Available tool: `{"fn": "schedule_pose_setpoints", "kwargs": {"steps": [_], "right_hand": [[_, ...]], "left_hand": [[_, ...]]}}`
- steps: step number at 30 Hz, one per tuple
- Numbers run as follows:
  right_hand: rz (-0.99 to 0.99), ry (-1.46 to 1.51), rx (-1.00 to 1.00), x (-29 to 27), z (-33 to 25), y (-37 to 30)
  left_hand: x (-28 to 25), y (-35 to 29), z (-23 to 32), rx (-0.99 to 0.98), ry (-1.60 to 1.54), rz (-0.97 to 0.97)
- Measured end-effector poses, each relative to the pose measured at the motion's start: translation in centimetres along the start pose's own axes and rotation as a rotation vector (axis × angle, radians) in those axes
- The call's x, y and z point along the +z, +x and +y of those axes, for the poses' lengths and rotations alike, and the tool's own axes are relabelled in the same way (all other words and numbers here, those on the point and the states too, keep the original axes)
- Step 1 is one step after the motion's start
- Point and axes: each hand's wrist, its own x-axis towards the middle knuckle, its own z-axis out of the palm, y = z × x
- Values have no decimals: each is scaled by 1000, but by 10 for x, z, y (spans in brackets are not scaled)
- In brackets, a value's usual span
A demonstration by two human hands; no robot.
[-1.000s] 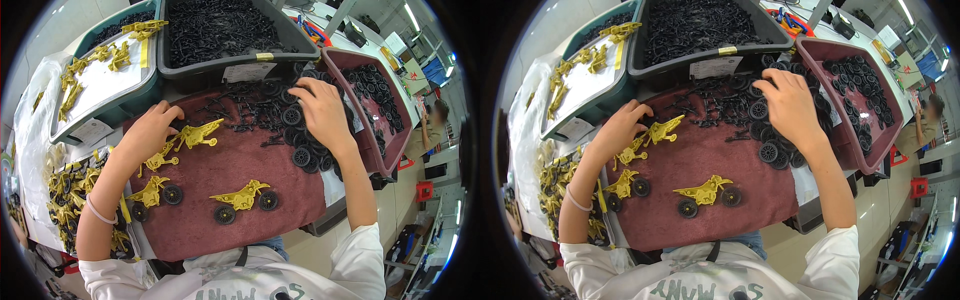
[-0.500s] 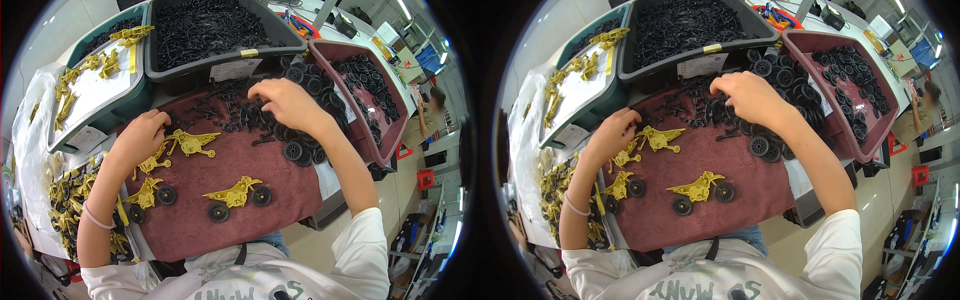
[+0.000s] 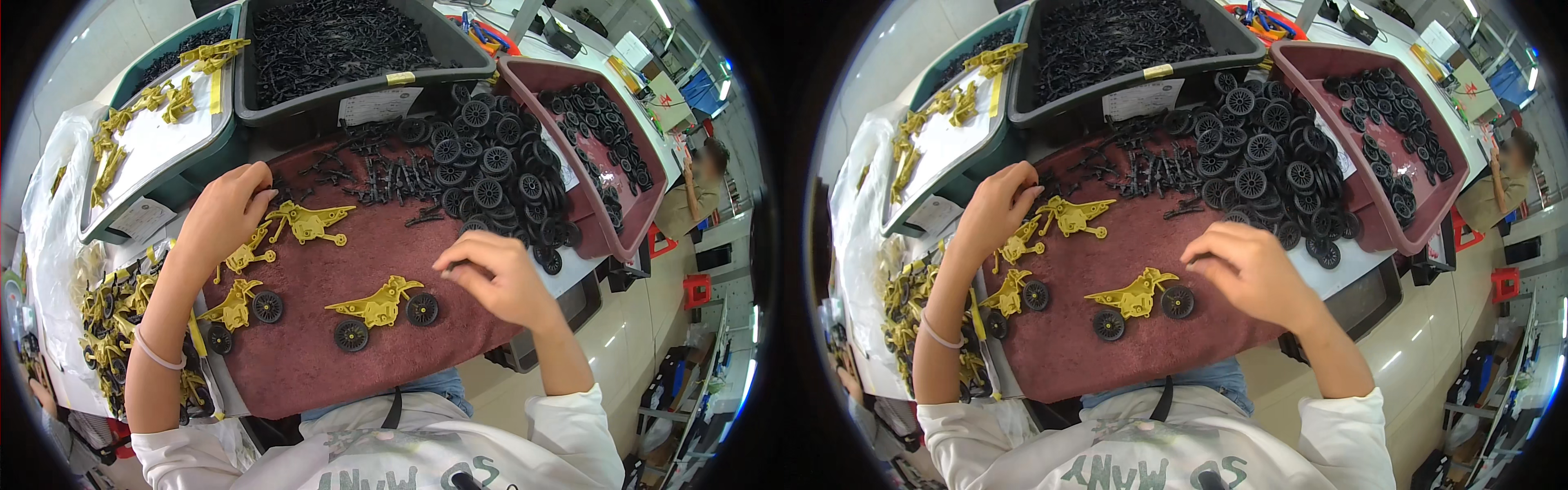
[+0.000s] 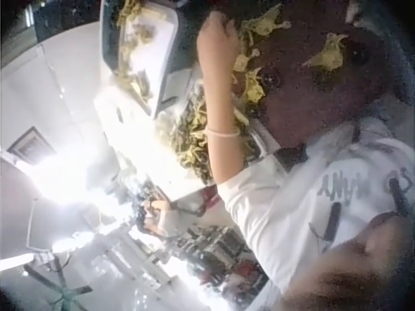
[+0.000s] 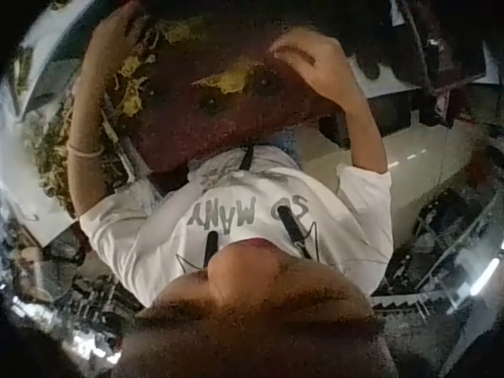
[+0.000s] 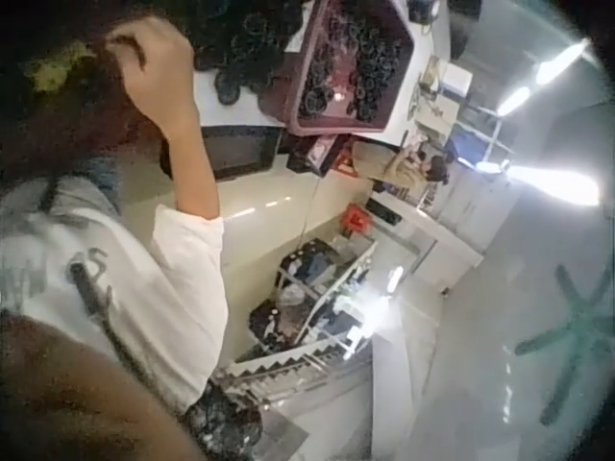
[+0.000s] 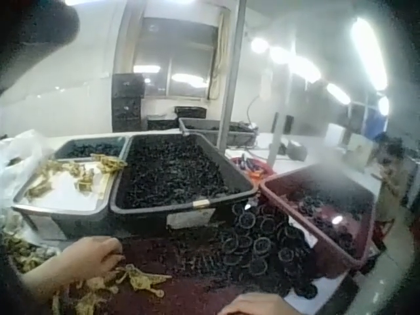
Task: The person assembles plastic toy motorcycles by hand, attaching wheels to plastic frames.
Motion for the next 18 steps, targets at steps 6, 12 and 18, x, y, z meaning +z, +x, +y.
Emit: {"fn": "schedule_pose_setpoints", "kwargs": {"steps": [6,12,18], "right_hand": [[35,12,-84,39,7,-5],[47,-55,-121,54,13,-12],[31,-16,-201,58,11,-16]], "left_hand": [[-11,-12,23,-95,-145,27],[-21,-49,73,-283,-335,-11],[-9,-105,114,-197,-394,-50]]}}
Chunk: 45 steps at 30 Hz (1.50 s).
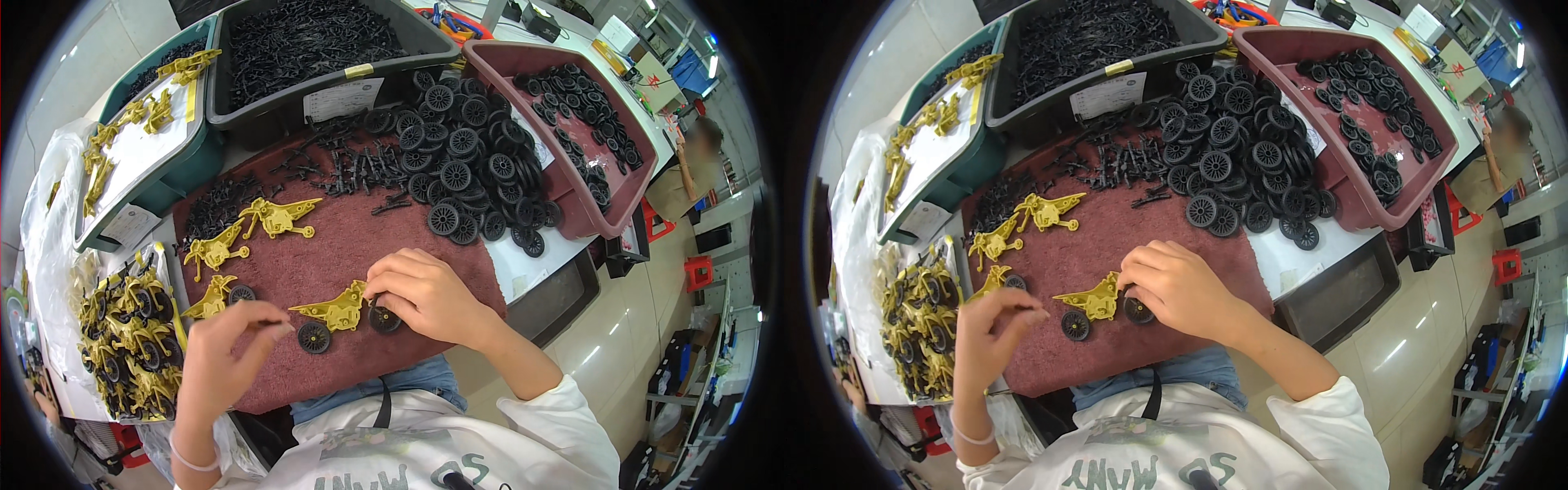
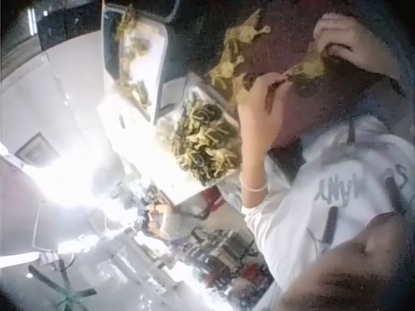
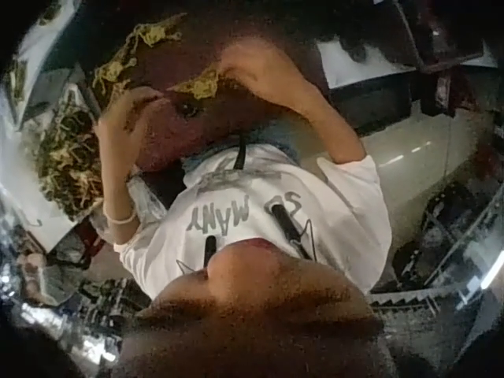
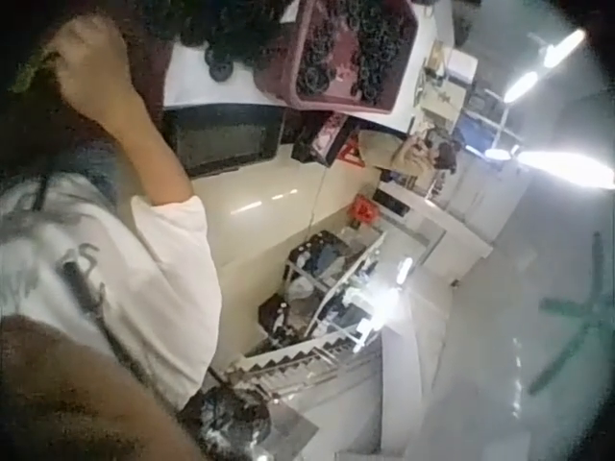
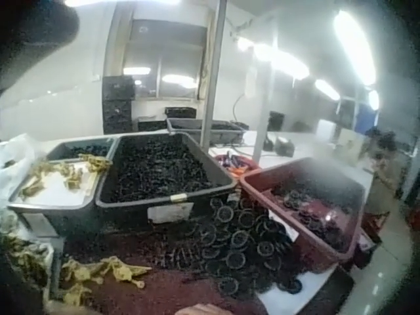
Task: The person assembles plastic toy motorcycles by hand, attaching wheels to plastic frames.
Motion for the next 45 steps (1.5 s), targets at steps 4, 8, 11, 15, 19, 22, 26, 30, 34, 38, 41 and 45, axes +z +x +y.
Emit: {"fn": "schedule_pose_setpoints", "kwargs": {"steps": [4,8,11,15,19,22,26,30,34,38,41,45], "right_hand": [[2,5,23,1,-7,-6],[8,73,63,6,-13,-3],[-8,85,20,12,-11,6],[-89,48,-51,20,-8,11],[-120,42,-46,17,-13,9],[-113,59,-52,16,-11,4],[-136,42,-55,14,-13,1],[-132,72,-21,11,-20,0],[-35,180,99,0,-25,-2],[-83,150,185,-1,-26,-6],[-64,41,1,11,-24,-6],[-52,-87,-63,19,-24,-9]], "left_hand": [[32,-25,-3,-158,-470,119],[61,-42,-4,-272,-682,219],[73,-52,2,-332,-747,182],[69,-56,-12,149,-172,178],[65,-70,-16,143,-133,233],[76,-82,-20,-106,-479,233],[86,-92,-23,-284,-1165,211],[94,-95,-25,-316,-1418,70],[102,-100,-24,-348,-1685,-148],[107,-101,-19,-439,-1605,-218],[108,-96,-13,-450,-1366,-200],[110,-81,-5,-202,-642,-45]]}}
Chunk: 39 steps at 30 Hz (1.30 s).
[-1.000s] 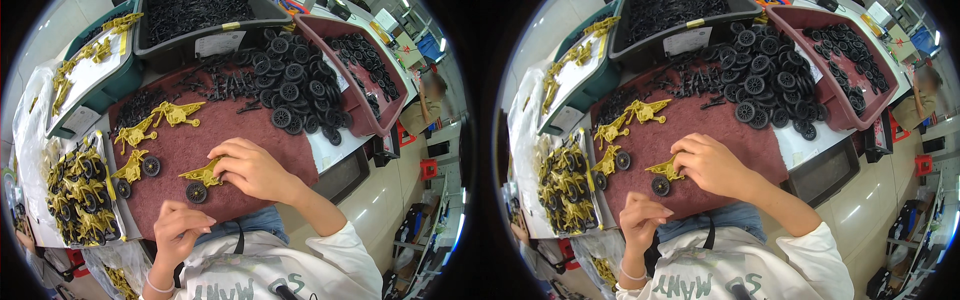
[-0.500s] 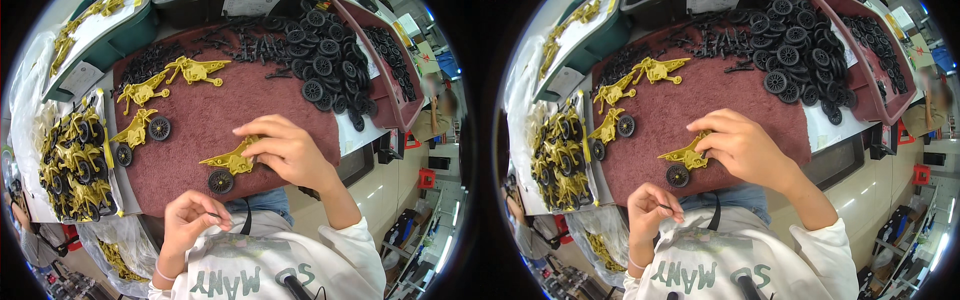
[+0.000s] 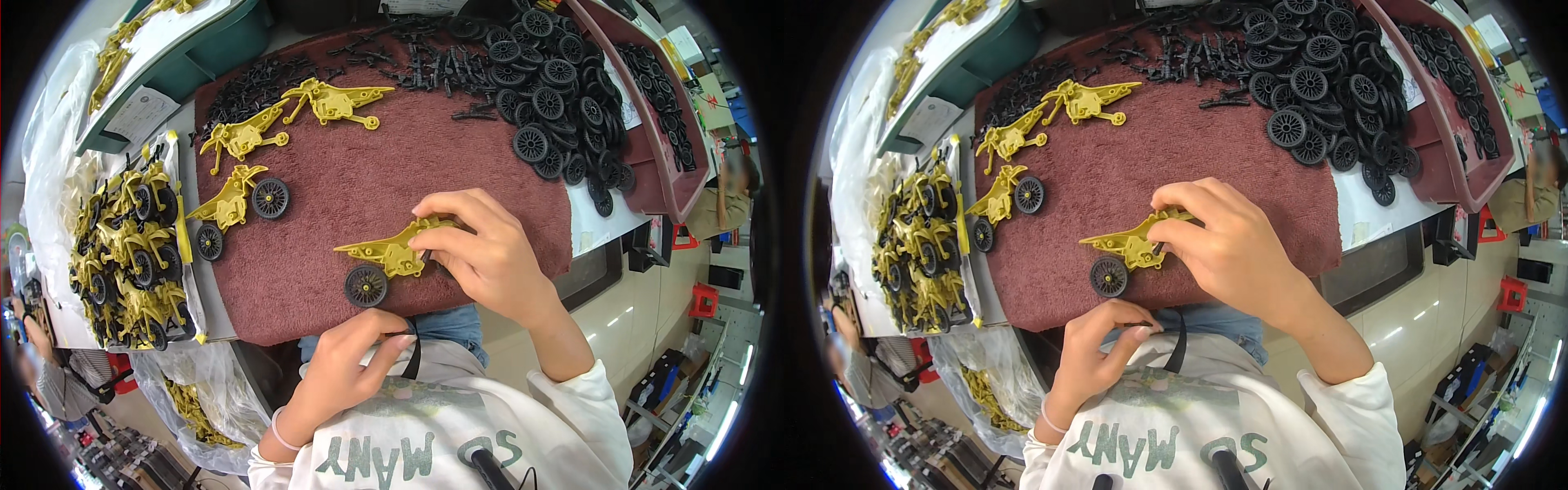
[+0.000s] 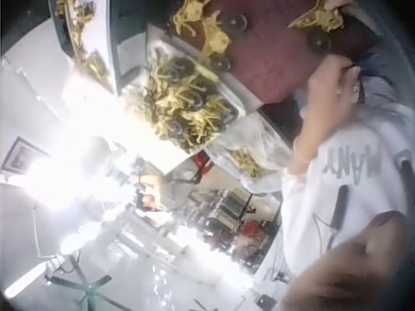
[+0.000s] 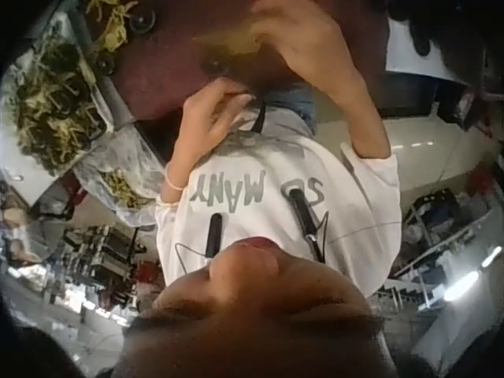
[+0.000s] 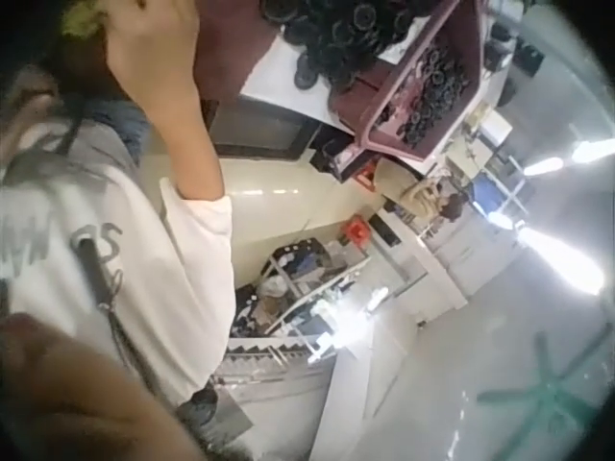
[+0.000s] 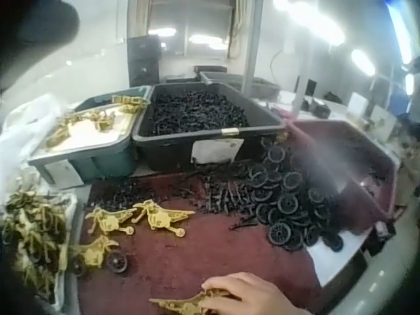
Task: The person assembles plastic toy motorcycles by hand, attaching wheels to plastic frames.
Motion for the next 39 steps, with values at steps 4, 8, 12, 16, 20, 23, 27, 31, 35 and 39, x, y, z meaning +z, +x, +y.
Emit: {"fn": "schedule_pose_setpoints", "kwargs": {"steps": [4,8,12,16,20,23,27,31,35,39], "right_hand": [[76,15,148,5,-9,-9],[209,-16,152,11,-10,-12],[276,97,227,6,-10,-15],[261,61,209,-4,-6,-14],[257,97,247,-13,-5,-18],[249,140,310,-19,-6,-15],[232,187,283,-22,4,-4],[-92,347,305,-41,13,24],[-426,476,319,-36,38,60],[-688,379,256,-38,46,82]], "left_hand": [[1,15,13,346,480,230],[-2,20,12,314,608,337],[4,24,11,272,788,323],[13,37,6,399,1059,357],[17,42,4,403,1150,380],[17,44,3,399,1176,343],[19,45,5,395,1179,340],[23,45,14,309,1153,306],[27,48,18,188,1109,293],[34,45,21,135,1071,307]]}}
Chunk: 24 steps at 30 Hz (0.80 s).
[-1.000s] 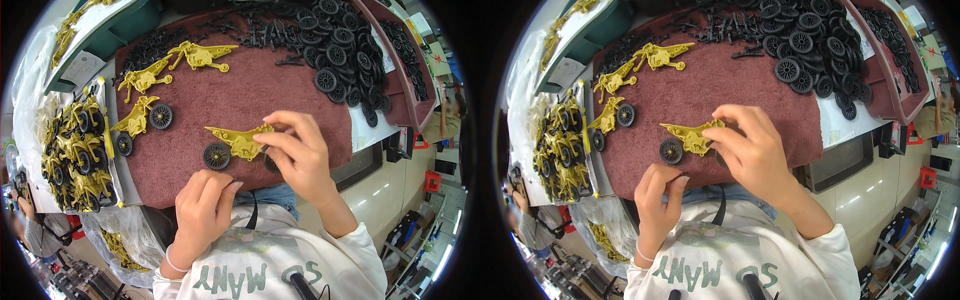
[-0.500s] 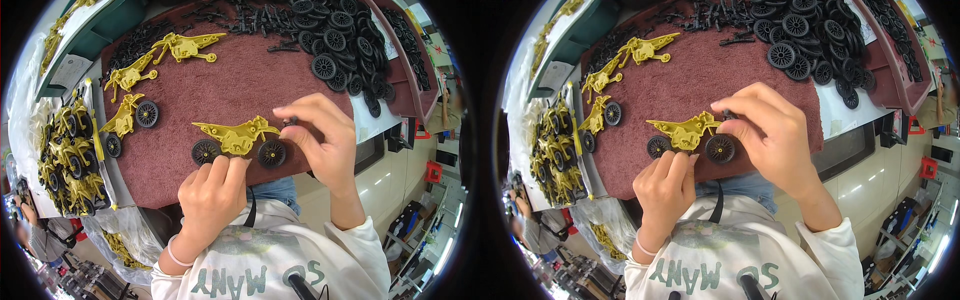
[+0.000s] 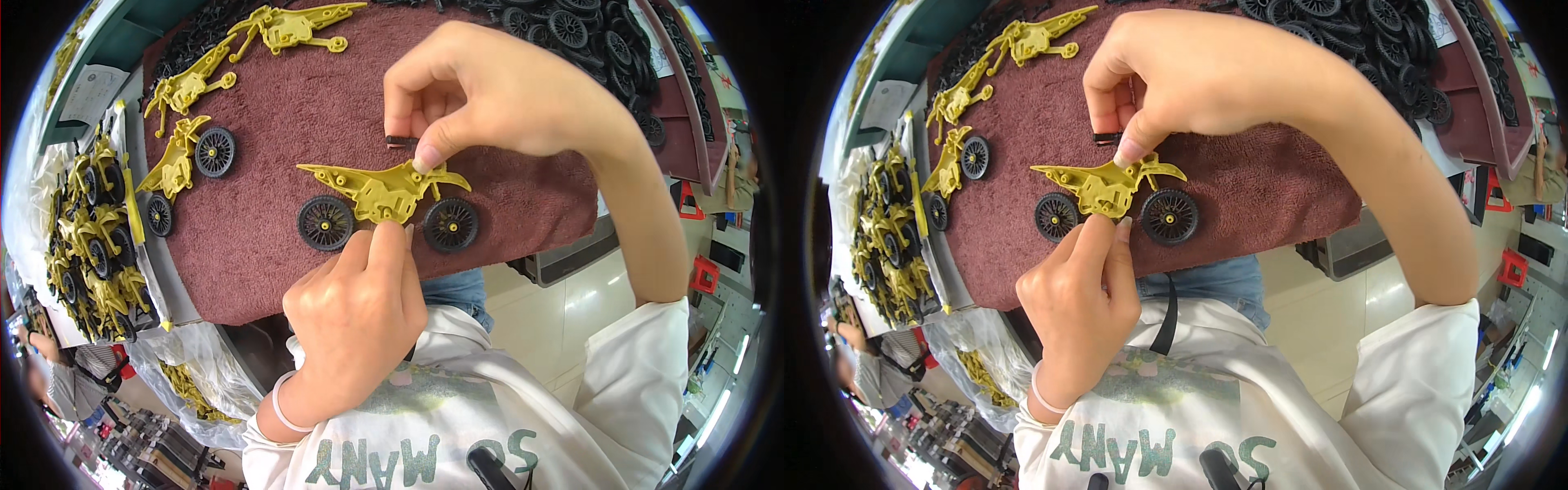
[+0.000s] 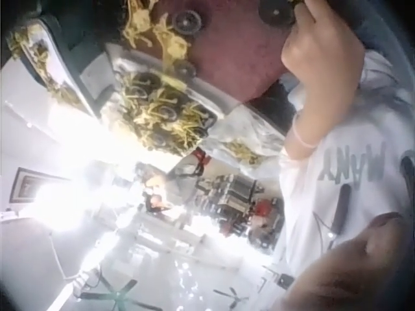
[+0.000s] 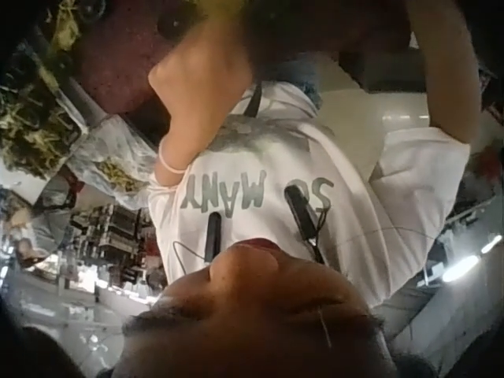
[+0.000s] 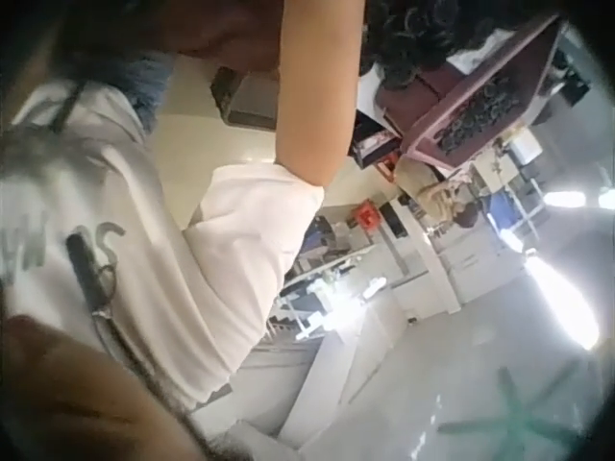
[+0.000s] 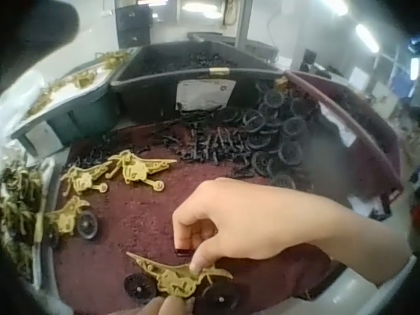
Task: The person assembles plastic toy motorcycles by hand, attaching wheels to plastic frames.
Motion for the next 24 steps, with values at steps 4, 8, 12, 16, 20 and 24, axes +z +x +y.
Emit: {"fn": "schedule_pose_setpoints", "kwargs": {"steps": [4,8,12,16,20,24], "right_hand": [[-230,-122,366,-18,-58,19],[-241,-210,392,-22,-61,16],[-188,-327,255,-4,-40,25],[-3,-422,121,8,-24,15],[-58,-450,304,-3,-62,14],[-167,-343,316,-15,-65,13]], "left_hand": [[-1,1,1,-54,14,-15],[-4,7,4,-28,-61,-54],[-4,5,-1,-88,-63,-35],[-4,9,1,-113,-131,-62],[-2,4,3,-127,-76,-26],[2,-3,2,-97,12,9]]}}
